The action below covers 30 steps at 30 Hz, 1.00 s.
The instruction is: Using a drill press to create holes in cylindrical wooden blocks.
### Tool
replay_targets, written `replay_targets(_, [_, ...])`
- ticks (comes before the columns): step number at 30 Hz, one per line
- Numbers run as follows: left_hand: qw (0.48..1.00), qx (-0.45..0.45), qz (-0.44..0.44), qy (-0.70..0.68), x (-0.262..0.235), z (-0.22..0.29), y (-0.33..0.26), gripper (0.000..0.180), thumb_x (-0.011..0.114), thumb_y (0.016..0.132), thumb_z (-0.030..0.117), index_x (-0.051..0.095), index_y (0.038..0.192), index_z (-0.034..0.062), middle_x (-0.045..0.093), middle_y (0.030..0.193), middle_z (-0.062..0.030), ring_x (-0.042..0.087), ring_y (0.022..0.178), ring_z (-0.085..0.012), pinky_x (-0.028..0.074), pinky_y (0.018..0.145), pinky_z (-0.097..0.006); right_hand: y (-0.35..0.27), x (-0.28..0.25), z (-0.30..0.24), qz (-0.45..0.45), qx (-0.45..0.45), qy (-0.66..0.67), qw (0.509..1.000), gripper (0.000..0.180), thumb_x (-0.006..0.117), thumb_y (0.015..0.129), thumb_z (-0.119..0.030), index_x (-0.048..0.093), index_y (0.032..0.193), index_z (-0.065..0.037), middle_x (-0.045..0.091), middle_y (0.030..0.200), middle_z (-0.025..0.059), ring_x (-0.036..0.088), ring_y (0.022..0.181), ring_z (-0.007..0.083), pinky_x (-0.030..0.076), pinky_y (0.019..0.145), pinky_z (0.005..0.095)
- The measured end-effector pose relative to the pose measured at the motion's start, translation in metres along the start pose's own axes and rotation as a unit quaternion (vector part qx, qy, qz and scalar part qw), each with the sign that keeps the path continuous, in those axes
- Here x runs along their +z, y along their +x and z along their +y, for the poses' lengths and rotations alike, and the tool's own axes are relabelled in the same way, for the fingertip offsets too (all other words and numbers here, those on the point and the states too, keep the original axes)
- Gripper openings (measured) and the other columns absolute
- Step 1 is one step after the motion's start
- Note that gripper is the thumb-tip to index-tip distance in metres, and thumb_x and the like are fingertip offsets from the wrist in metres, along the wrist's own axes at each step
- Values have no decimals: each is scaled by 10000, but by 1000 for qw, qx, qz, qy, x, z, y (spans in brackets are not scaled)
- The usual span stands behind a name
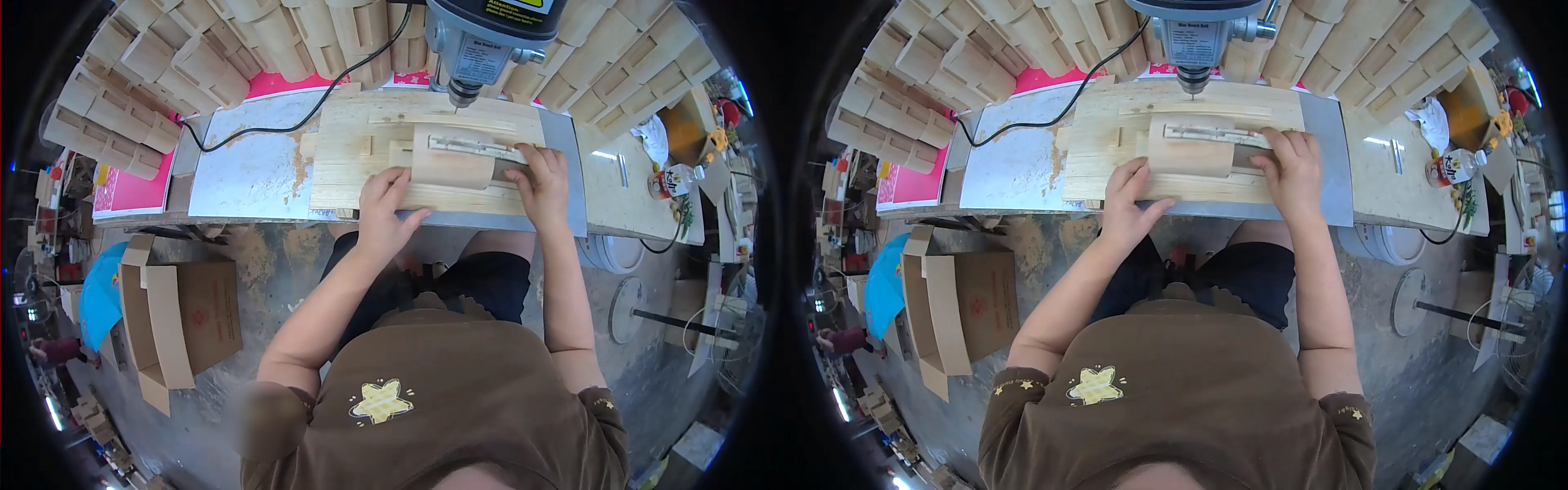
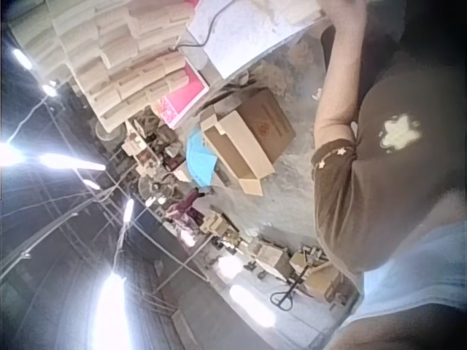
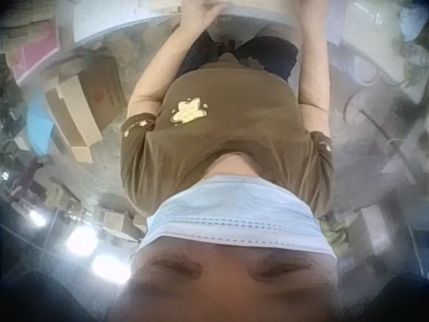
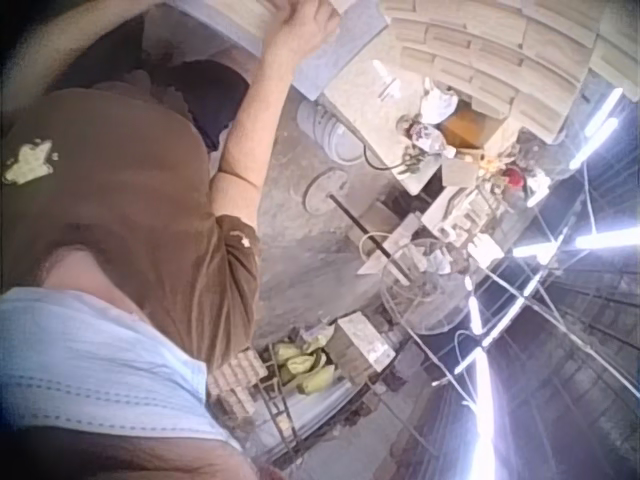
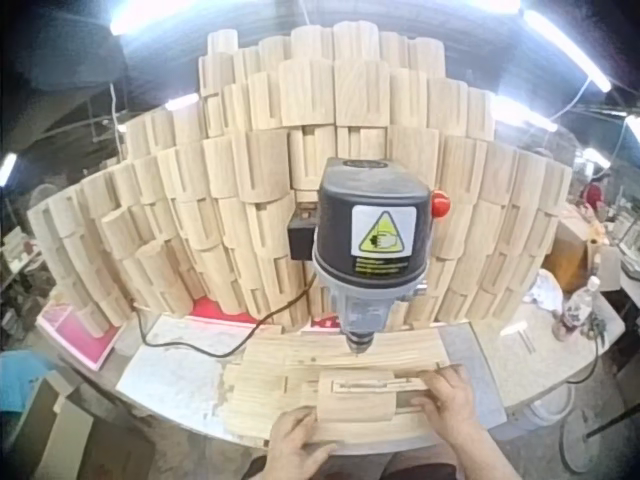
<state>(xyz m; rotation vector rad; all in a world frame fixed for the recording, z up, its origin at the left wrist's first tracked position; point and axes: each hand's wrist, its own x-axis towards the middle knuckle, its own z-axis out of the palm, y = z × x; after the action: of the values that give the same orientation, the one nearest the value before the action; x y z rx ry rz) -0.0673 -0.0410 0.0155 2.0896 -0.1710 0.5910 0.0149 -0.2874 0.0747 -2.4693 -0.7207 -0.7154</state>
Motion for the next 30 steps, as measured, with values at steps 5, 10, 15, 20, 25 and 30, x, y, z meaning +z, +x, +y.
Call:
replay_targets(5, [989, 41, -13, 143, 9, -11, 34, 641, 806, 560, 285, 611, 1130, 67, 577, 1051, -60, 489, 1074, -275, 304, 916, -440, 24, 13, 19, -8, 26, 2, 1000, 411, 740, 657, -112, 615, 1047, -71, 601, 962, 101, 508, 937, 317, 428, 823, 402])
replay_targets(10, [984, -4, -15, 176, 0, -26, 46, 640, 811, 547, 280, 624, 1134, 106, 592, 981, -27, 491, 1044, -268, 292, 923, -441, 37, 32, 16, -22, 20, 26, 999, 422, 745, 657, -124, 617, 1056, -74, 600, 963, 103, 503, 970, 320, 427, 840, 406])
replay_targets(15, [984, -20, -5, 176, -12, -37, 54, 672, 819, 542, 241, 607, 1166, 111, 614, 870, -2, 526, 969, -227, 307, 886, -413, 41, 42, -2, -7, 20, 29, 999, 441, 755, 639, -117, 616, 1055, -73, 597, 961, 104, 502, 985, 320, 427, 851, 411])
replay_targets(20, [992, -6, 14, 123, -10, -41, 53, 699, 817, 540, 161, 578, 1193, 96, 633, 828, -6, 575, 840, -191, 329, 853, -394, 41, 42, 1, 3, 15, 40, 999, 467, 765, 616, -108, 609, 1053, -57, 592, 962, 109, 496, 1003, 320, 428, 855, 407])
replay_targets(25, [995, -3, 15, 95, -6, -50, 51, 620, 816, 549, 176, 611, 1127, 87, 632, 818, -8, 579, 835, -201, 333, 858, -391, 41, 41, -2, 14, 24, 42, 999, 462, 766, 613, -110, 607, 1043, -48, 590, 964, 113, 495, 1007, 322, 426, 860, 407])
replay_targets(30, [994, -66, -38, 78, -9, -43, 56, 550, 813, 562, 211, 640, 1075, 111, 616, 844, -12, 563, 880, -216, 323, 880, -406, 39, 45, -2, 18, 24, 33, 999, 456, 765, 614, -109, 607, 1037, -48, 589, 975, 111, 491, 1012, 322, 423, 864, 402])
